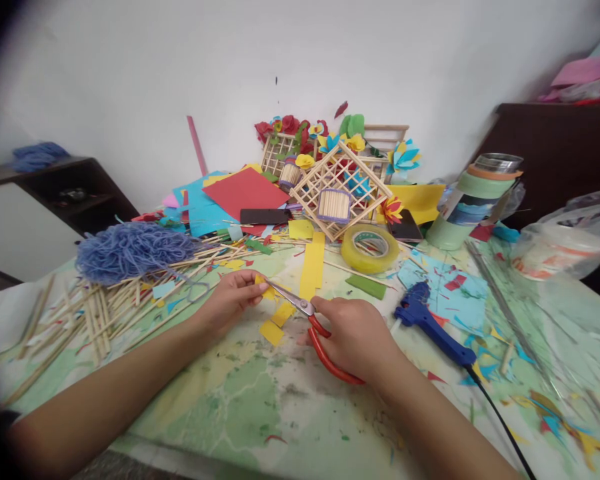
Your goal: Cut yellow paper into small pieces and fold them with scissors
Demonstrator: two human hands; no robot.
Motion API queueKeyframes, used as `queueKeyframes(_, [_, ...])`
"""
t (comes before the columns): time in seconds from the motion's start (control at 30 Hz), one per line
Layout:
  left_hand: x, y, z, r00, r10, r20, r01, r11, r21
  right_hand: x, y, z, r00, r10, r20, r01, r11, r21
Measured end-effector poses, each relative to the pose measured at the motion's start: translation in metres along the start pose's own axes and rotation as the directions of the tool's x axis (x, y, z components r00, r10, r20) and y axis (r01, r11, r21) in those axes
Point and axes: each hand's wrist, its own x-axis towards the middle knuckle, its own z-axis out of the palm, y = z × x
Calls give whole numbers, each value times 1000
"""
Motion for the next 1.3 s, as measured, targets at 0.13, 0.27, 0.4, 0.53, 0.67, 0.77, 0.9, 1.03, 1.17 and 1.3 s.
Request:
queueKeyframes(0.13, [0,-1,-1,999,-7,41,6,999,42,1,1,0,1000,-27,-3,27,1000,4])
queueKeyframes(0.27, [1,-1,-3,997,-5,74,0,998,63,1,2,1,999,-37,-5,37,999,5])
queueKeyframes(0.4, [2,0,-5,995,8,98,-16,996,84,0,3,0,999,-46,-4,47,999,14])
queueKeyframes(0.53, [2,2,-5,994,16,105,-26,995,96,0,4,0,999,-38,-10,38,999,29])
queueKeyframes(0.67, [1,3,-4,996,12,92,-21,995,98,0,3,0,999,-31,-14,32,999,26])
queueKeyframes(0.77, [0,4,-4,996,12,93,-21,995,100,0,3,0,999,-28,-18,29,999,20])
queueKeyframes(0.9, [-1,4,-3,996,10,87,-18,996,93,0,3,0,1000,-12,-14,13,1000,7])
queueKeyframes(1.03, [-1,4,-3,996,11,91,-18,997,76,0,2,0,1000,-4,-7,4,1000,17])
queueKeyframes(1.17, [-1,5,-1,996,12,84,-16,999,49,0,2,0,1000,5,-6,-4,1000,24])
queueKeyframes(1.3, [-1,4,0,997,-13,75,8,998,62,1,0,1,1000,7,-4,-7,1000,12])
